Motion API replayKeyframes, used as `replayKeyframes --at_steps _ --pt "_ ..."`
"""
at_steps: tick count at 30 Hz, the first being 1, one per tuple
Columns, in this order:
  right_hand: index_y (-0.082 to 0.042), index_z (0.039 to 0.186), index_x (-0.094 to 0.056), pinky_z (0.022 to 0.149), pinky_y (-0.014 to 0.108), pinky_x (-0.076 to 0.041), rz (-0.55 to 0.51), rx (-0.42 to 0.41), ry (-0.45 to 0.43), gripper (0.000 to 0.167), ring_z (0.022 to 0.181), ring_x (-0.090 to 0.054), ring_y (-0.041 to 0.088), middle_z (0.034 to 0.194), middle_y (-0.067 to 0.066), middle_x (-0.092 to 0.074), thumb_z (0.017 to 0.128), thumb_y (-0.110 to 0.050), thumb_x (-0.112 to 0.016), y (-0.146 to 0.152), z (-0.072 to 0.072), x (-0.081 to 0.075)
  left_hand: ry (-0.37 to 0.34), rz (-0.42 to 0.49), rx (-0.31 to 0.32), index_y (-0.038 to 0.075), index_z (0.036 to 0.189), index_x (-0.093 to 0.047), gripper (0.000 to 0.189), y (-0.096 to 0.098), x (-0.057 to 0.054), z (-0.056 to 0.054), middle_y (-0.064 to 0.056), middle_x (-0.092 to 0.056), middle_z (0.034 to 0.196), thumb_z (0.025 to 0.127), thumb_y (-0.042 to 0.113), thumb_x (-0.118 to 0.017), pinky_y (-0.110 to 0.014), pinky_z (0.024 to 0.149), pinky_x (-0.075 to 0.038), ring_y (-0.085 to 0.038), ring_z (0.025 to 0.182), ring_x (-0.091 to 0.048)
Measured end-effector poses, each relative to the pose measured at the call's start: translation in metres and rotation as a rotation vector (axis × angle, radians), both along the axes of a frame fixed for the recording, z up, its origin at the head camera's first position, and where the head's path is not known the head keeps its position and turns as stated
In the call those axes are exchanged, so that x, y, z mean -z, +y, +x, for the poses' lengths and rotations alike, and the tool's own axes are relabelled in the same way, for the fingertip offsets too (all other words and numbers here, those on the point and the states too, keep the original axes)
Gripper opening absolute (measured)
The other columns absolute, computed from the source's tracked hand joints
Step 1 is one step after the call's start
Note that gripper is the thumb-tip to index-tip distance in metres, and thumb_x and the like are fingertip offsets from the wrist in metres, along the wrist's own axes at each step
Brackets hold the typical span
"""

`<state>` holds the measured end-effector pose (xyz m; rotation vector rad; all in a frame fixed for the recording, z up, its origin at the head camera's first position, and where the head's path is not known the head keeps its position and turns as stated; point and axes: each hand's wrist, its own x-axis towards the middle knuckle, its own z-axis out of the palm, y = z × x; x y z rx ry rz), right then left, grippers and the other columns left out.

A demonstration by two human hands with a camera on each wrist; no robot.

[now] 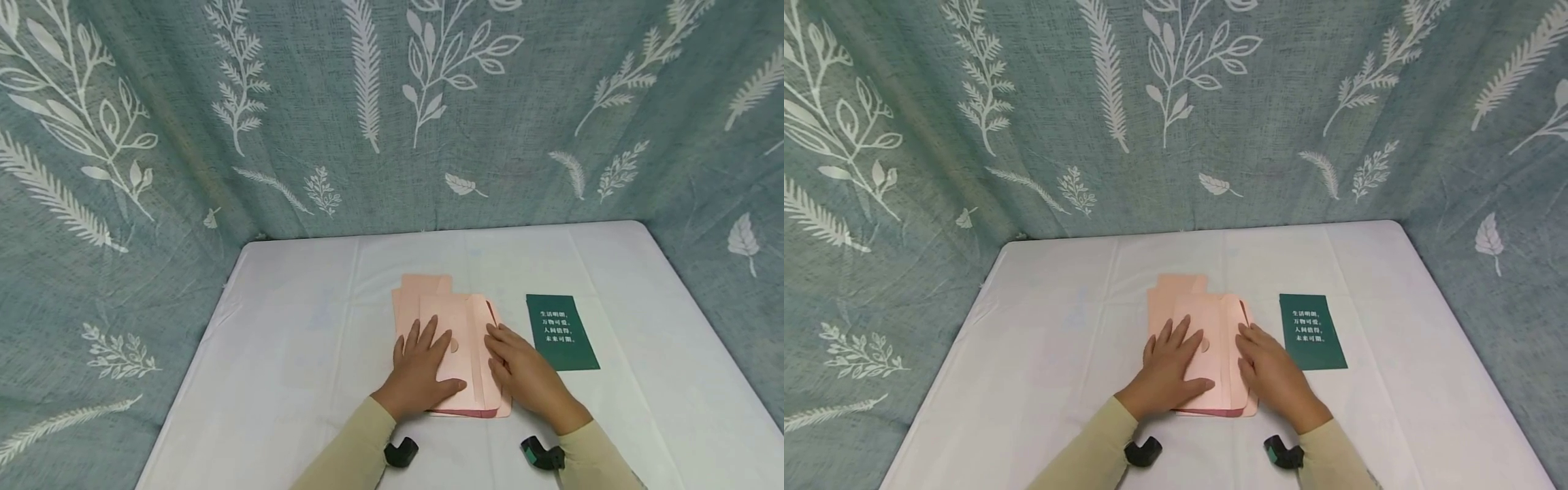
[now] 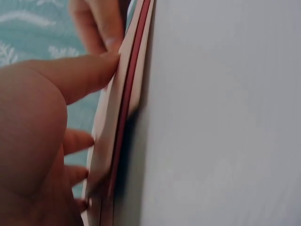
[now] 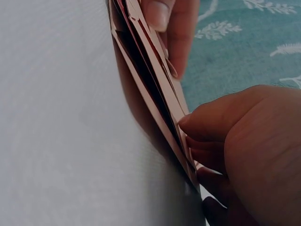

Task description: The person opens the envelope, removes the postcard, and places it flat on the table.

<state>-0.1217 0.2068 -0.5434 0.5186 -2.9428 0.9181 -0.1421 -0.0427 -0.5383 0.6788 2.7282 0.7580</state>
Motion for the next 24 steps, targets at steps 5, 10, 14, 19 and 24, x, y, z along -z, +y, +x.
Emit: replayKeyframes --at_steps 5,10,14,19,24 --pt "0.006 0.149 -0.062 0.118 0.059 -0.038 0.006 -0.01 -0.002 0.049 0.155 -0.039 0.039 0.164 0.017 -0.05 0.105 -0.011 -0.074 0.002 -0.001 0.0 0.027 -0.032 -0.063 0.009 0.17 -0.036 0.101 0.019 0.004 0.007 -0.018 -0.003 0.18 0.095 0.062 -0.078 -0.069 0.124 -0.009 -0.046 0.163 0.005" --pt "0.005 0.15 -0.061 0.118 0.059 -0.038 0.004 -0.022 -0.011 0.05 0.155 -0.038 0.039 0.164 0.017 -0.049 0.105 -0.011 -0.074 0.004 -0.002 0.002 0.068 -0.064 -0.118 0.007 0.171 -0.034 0.114 0.033 0.008 0.013 -0.024 -0.001 0.179 0.089 0.074 -0.077 -0.068 0.124 -0.012 -0.05 0.162 0.005" --pt "0.005 0.151 -0.061 0.118 0.06 -0.038 0.004 -0.026 -0.019 0.05 0.156 -0.037 0.04 0.165 0.017 -0.048 0.105 -0.012 -0.073 0.004 -0.002 0.002 0.1 -0.088 -0.141 0.007 0.171 -0.033 0.117 0.037 0.01 0.014 -0.024 -0.002 0.179 0.087 0.077 -0.076 -0.067 0.125 -0.014 -0.05 0.162 0.004" --pt "0.005 0.151 -0.06 0.118 0.059 -0.038 0.002 -0.023 -0.022 0.05 0.156 -0.036 0.04 0.165 0.017 -0.048 0.105 -0.012 -0.072 0.004 -0.001 0.001 0.148 -0.09 -0.149 0.007 0.17 -0.035 0.104 0.039 0.014 0.015 -0.026 -0.005 0.178 0.095 0.068 -0.073 -0.067 0.124 -0.015 -0.051 0.162 0.001" --pt "0.005 0.151 -0.06 0.118 0.06 -0.037 -0.009 -0.026 -0.015 0.05 0.156 -0.037 0.041 0.165 0.018 -0.049 0.105 -0.01 -0.072 0.003 -0.001 0.002 0.169 -0.083 -0.151 0.006 0.169 -0.037 0.096 0.04 0.016 0.015 -0.027 -0.007 0.178 0.098 0.06 -0.072 -0.068 0.123 -0.016 -0.052 0.161 -0.001"
